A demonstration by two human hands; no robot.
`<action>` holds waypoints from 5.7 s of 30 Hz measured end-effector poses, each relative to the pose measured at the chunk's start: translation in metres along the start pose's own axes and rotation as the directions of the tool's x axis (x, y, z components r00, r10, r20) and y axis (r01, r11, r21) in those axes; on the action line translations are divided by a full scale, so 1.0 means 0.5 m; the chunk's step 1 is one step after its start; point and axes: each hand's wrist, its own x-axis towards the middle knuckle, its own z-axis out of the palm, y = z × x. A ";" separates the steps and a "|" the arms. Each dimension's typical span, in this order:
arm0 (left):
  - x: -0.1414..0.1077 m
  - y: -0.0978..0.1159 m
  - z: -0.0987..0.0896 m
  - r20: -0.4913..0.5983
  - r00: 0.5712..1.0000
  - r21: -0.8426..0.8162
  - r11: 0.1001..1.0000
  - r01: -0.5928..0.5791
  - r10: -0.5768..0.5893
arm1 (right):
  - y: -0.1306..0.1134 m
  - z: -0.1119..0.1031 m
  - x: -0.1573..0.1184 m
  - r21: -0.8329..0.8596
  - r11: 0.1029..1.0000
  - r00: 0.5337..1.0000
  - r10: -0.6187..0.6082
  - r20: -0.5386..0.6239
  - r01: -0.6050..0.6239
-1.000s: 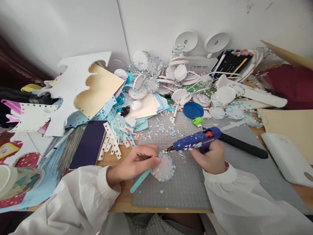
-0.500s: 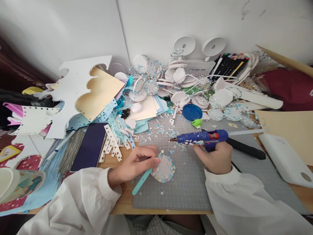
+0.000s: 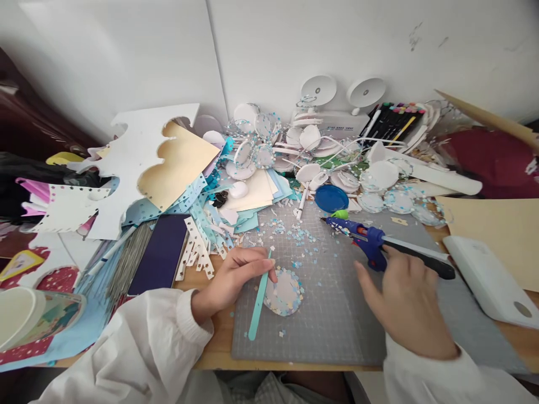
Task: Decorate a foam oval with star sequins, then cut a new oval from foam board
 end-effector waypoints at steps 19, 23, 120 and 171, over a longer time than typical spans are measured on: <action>0.004 -0.004 0.014 -0.152 0.986 -0.188 0.981 0.041 -0.070 | -0.232 -0.083 0.059 0.285 0.520 0.589 -0.642 -0.491 0.805; 0.002 -0.006 0.013 -0.187 0.982 -0.051 0.998 -0.029 0.019 | -0.189 -0.075 0.083 0.354 0.471 0.587 -0.591 -0.553 0.808; 0.012 0.000 0.017 0.222 0.866 0.629 0.612 -0.478 0.448 | -0.130 0.000 0.068 0.844 -0.340 0.910 -0.171 0.377 -0.414; 0.012 0.005 0.017 0.221 0.867 0.686 0.560 -0.464 0.447 | -0.154 0.000 0.060 0.776 -0.320 0.839 -0.225 0.496 -0.544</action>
